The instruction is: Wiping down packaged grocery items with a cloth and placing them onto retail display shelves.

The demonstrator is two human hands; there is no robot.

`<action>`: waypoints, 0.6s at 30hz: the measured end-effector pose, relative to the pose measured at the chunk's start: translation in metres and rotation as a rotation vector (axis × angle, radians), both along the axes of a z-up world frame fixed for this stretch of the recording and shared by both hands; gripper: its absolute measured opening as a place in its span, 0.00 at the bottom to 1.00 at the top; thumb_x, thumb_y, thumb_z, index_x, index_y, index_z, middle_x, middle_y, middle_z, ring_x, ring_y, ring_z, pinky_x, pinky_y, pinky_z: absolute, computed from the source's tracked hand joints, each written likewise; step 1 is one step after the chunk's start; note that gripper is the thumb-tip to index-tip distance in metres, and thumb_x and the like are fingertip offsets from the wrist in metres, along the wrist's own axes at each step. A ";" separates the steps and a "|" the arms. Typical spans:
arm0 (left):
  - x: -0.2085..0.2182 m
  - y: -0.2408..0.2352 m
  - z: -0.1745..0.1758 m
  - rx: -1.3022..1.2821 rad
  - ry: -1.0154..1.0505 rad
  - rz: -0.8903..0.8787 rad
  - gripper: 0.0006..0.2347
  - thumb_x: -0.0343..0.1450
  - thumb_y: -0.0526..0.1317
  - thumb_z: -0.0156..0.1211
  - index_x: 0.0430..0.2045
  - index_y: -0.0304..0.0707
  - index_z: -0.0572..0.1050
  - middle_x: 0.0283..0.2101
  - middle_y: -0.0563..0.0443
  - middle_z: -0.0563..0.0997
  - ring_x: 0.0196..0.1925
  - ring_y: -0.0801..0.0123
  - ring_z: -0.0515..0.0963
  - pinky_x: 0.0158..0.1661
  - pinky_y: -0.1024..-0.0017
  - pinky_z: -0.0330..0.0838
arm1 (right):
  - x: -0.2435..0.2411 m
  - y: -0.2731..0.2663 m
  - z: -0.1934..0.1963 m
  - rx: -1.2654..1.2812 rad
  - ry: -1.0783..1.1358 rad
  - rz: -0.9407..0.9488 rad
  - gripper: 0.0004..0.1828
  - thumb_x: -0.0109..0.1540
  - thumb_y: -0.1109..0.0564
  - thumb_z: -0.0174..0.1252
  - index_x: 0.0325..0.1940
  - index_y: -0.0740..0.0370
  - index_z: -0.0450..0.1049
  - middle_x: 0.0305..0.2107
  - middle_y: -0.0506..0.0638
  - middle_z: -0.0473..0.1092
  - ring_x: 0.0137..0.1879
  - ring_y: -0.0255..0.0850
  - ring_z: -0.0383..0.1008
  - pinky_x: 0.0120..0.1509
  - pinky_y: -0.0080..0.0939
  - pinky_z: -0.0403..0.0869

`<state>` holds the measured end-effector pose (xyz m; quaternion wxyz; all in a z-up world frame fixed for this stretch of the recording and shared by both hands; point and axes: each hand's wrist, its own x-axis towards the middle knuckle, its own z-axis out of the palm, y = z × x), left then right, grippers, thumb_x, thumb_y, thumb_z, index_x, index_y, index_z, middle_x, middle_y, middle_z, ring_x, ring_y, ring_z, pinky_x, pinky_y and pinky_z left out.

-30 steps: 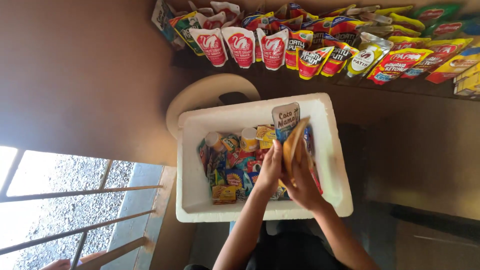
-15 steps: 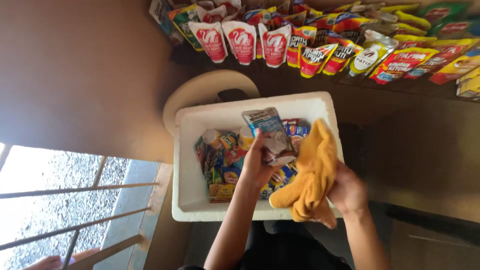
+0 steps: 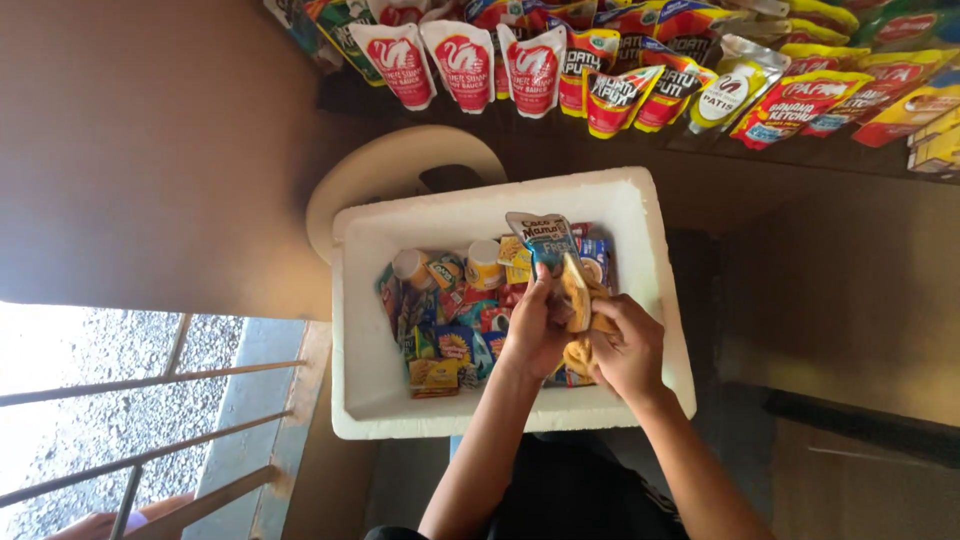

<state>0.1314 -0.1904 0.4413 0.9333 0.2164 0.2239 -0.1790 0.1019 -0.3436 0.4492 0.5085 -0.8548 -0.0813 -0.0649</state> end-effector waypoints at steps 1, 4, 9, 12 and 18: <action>-0.001 0.002 0.000 0.000 0.005 0.001 0.17 0.81 0.53 0.41 0.59 0.49 0.69 0.48 0.53 0.79 0.47 0.64 0.78 0.49 0.49 0.76 | -0.002 -0.002 -0.003 0.000 0.005 0.001 0.19 0.55 0.71 0.64 0.49 0.62 0.76 0.40 0.52 0.76 0.45 0.42 0.82 0.50 0.36 0.78; -0.002 0.008 0.004 0.010 0.033 -0.020 0.19 0.80 0.56 0.40 0.56 0.46 0.68 0.48 0.49 0.80 0.49 0.59 0.80 0.51 0.46 0.75 | -0.004 -0.011 -0.016 0.212 0.049 0.061 0.18 0.59 0.71 0.61 0.53 0.64 0.73 0.45 0.51 0.76 0.49 0.40 0.80 0.53 0.36 0.77; -0.013 0.008 0.003 -0.050 0.028 0.003 0.20 0.78 0.55 0.40 0.59 0.47 0.67 0.56 0.52 0.78 0.56 0.60 0.80 0.57 0.48 0.72 | -0.009 -0.048 -0.033 0.732 0.271 -0.159 0.33 0.65 0.62 0.62 0.73 0.59 0.61 0.50 0.47 0.73 0.47 0.37 0.72 0.45 0.36 0.73; -0.018 0.004 -0.025 0.094 -0.266 0.058 0.20 0.86 0.52 0.41 0.61 0.34 0.65 0.57 0.39 0.74 0.58 0.53 0.76 0.60 0.45 0.72 | 0.023 -0.026 0.119 1.452 0.503 -0.381 0.39 0.62 0.50 0.62 0.74 0.52 0.54 0.51 0.45 0.76 0.57 0.40 0.78 0.56 0.47 0.80; -0.028 -0.015 -0.011 1.008 -0.517 -0.120 0.25 0.78 0.42 0.55 0.73 0.47 0.61 0.67 0.39 0.66 0.66 0.54 0.73 0.63 0.56 0.74 | 0.025 -0.002 0.025 0.863 0.364 0.105 0.44 0.61 0.54 0.63 0.77 0.53 0.48 0.62 0.43 0.66 0.66 0.33 0.67 0.66 0.37 0.69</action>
